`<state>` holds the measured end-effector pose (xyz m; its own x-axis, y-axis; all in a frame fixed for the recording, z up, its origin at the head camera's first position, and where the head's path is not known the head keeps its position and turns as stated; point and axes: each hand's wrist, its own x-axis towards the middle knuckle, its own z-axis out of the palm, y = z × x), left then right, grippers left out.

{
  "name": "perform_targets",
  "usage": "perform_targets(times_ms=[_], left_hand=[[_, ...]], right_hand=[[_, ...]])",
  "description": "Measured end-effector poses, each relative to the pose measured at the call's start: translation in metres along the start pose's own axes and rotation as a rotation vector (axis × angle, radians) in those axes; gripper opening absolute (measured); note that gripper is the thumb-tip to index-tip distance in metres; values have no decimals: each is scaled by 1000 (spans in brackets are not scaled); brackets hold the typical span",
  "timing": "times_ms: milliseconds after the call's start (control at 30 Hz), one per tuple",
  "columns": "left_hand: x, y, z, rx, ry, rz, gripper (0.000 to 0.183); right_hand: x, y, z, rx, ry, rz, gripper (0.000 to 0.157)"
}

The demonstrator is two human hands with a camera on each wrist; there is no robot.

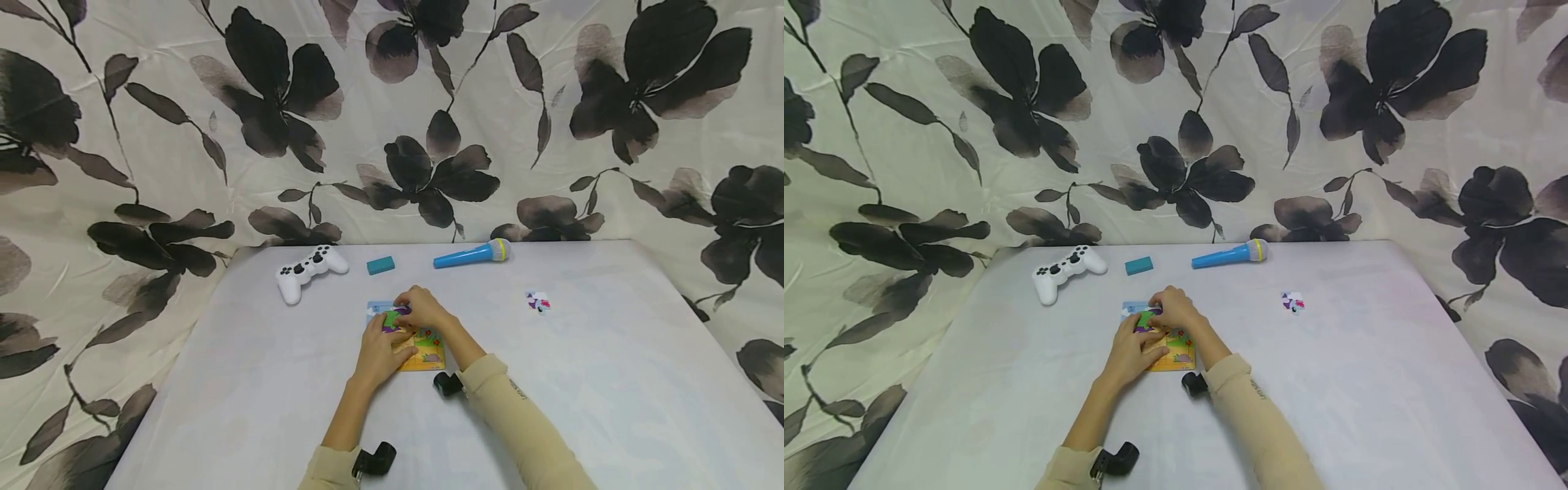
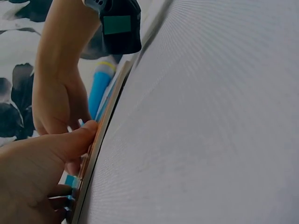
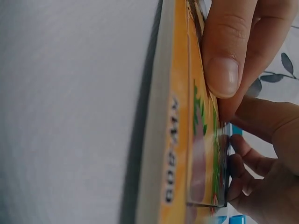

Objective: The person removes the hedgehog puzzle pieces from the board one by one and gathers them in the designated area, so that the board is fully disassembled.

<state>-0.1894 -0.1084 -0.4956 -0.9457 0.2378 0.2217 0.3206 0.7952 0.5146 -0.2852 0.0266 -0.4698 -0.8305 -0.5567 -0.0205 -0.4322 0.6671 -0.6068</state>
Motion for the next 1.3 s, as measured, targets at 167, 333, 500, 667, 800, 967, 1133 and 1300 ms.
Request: perform_targets(times_ms=[167,333,500,667,800,967,1133,1300], left_hand=[[-1,-1,0,2,2,9,35],[-3,-2,0,-12,-10,-4,35],[-2,-4,1,-21,-7,-6,35],[-2,-4,2,-32,-8,-7,35],[-2,-4,2,-41,-7,-14,35],[-1,-4,2,-37,14,-7,35],[0,-3,1,-16,41,12,33],[-1,-2,0,21,38,17,33]], right_hand=[[2,-2,2,-7,0,16,30],[4,-2,2,11,11,4,25],[7,1,2,46,0,17,24],[12,10,7,45,15,8,23],[7,-1,3,61,14,54,21],[4,-6,1,51,24,75,23],[5,-5,2,59,17,91,33],[5,-5,2,97,21,113,37]])
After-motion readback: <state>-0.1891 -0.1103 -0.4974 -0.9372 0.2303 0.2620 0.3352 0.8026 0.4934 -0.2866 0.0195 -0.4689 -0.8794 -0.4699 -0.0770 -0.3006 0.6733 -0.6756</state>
